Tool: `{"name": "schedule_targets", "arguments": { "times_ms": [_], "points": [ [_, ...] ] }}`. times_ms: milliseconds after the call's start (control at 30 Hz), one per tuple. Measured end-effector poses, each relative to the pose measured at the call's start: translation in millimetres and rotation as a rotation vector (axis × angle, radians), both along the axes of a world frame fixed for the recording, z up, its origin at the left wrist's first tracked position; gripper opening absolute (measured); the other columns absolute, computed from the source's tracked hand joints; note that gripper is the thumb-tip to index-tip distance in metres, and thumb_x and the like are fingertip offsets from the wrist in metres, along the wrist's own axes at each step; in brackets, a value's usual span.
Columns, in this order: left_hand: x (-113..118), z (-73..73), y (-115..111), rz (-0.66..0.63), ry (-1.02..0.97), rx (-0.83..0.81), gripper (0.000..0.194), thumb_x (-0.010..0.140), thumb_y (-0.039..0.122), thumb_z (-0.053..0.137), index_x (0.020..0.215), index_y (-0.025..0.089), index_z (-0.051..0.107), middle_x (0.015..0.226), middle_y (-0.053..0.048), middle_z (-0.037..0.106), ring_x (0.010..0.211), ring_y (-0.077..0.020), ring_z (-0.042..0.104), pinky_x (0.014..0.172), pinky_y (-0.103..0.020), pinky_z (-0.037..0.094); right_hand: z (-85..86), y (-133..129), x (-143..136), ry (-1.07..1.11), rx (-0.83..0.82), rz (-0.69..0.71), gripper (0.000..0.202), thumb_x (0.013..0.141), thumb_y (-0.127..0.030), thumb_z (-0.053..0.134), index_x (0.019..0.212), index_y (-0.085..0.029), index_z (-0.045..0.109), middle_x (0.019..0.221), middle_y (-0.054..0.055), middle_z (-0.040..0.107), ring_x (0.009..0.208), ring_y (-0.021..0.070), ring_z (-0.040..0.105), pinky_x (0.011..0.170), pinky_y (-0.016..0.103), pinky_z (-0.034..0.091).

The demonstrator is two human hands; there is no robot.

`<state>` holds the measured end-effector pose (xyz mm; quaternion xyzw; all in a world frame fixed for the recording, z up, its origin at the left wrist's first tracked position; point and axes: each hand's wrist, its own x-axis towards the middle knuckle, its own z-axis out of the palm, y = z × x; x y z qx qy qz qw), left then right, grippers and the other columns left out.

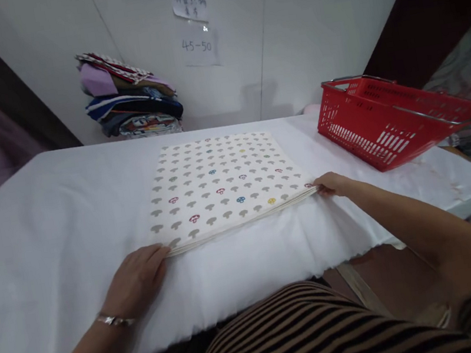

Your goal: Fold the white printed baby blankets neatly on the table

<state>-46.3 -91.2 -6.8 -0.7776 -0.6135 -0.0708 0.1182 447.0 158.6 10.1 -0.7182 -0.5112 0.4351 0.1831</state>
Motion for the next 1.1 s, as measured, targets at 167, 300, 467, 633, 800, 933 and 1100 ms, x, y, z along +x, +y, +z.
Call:
{"name": "schedule_targets", "arguments": {
  "times_ms": [167, 300, 467, 633, 800, 933, 1100],
  "points": [
    [6, -0.1, -1, 0.001, 0.000, -0.007, 0.029, 0.084, 0.022, 0.040, 0.103, 0.018, 0.062, 0.103, -0.008, 0.067, 0.095, -0.0217, 0.060, 0.085, -0.036, 0.046, -5.7, -3, 1, -0.136, -0.059, 0.040, 0.016, 0.078, -0.029, 0.065, 0.071, -0.016, 0.059, 0.051, 0.003, 0.057, 0.044, 0.0119, 0.051, 0.042, 0.023, 0.044],
    [14, 2.4, -4, 0.023, -0.015, 0.009, 0.030, 0.085, 0.020, 0.041, 0.107, 0.019, 0.061, 0.105, -0.009, 0.066, 0.097, -0.0227, 0.060, 0.086, -0.038, 0.045, -3.2, -12, 4, -0.383, 0.138, 0.166, 0.030, 0.078, -0.036, 0.064, 0.098, -0.014, 0.058, 0.074, 0.009, 0.065, 0.067, 0.0203, 0.061, 0.058, 0.031, 0.048],
    [39, 3.7, 9, -0.062, -0.058, 0.038, 0.034, 0.086, 0.017, 0.042, 0.116, 0.019, 0.059, 0.109, -0.009, 0.065, 0.100, -0.0227, 0.059, 0.086, -0.039, 0.045, -4.4, -38, -14, -0.592, 0.839, 0.699, 0.027, 0.087, -0.033, 0.050, 0.106, -0.018, 0.060, 0.107, 0.013, 0.063, 0.102, 0.0259, 0.055, 0.086, 0.039, 0.042],
    [70, 5.2, 34, -0.183, -0.012, 0.005, 0.032, 0.089, 0.013, 0.038, 0.112, 0.018, 0.060, 0.108, -0.010, 0.065, 0.098, -0.0214, 0.058, 0.085, -0.039, 0.045, -11.6, -60, -47, -0.413, 1.022, 1.223, 0.027, 0.084, -0.015, 0.043, 0.104, -0.018, 0.062, 0.107, 0.012, 0.062, 0.099, 0.0230, 0.054, 0.086, 0.038, 0.040],
    [90, 4.1, 50, -0.220, 0.060, -0.007, 0.031, 0.091, 0.011, 0.036, 0.111, 0.017, 0.059, 0.106, -0.009, 0.064, 0.094, -0.0195, 0.058, 0.082, -0.036, 0.044, -16.4, -65, -58, -0.418, 1.025, 1.310, 0.040, 0.077, -0.010, 0.045, 0.115, -0.016, 0.057, 0.112, 0.013, 0.060, 0.102, 0.0233, 0.052, 0.087, 0.039, 0.038],
    [100, -2.7, 59, -0.239, 0.067, 0.019, 0.029, 0.090, 0.010, 0.038, 0.108, 0.018, 0.059, 0.106, -0.009, 0.064, 0.093, -0.0192, 0.058, 0.082, -0.036, 0.044, -17.3, -69, -67, -0.560, 0.997, 1.292, 0.033, 0.085, -0.011, 0.041, 0.113, -0.016, 0.059, 0.108, 0.013, 0.061, 0.099, 0.0228, 0.052, 0.084, 0.037, 0.037],
    [102, -8.1, 64, -0.194, 0.042, 0.012, 0.031, 0.087, 0.006, 0.039, 0.109, 0.015, 0.060, 0.103, -0.010, 0.066, 0.091, -0.0197, 0.061, 0.080, -0.035, 0.046, -19.2, -71, -76, -0.701, 0.984, 1.278, 0.031, 0.091, -0.013, 0.038, 0.114, -0.016, 0.058, 0.109, 0.012, 0.060, 0.094, 0.0225, 0.052, 0.080, 0.035, 0.036]
  ]
}}
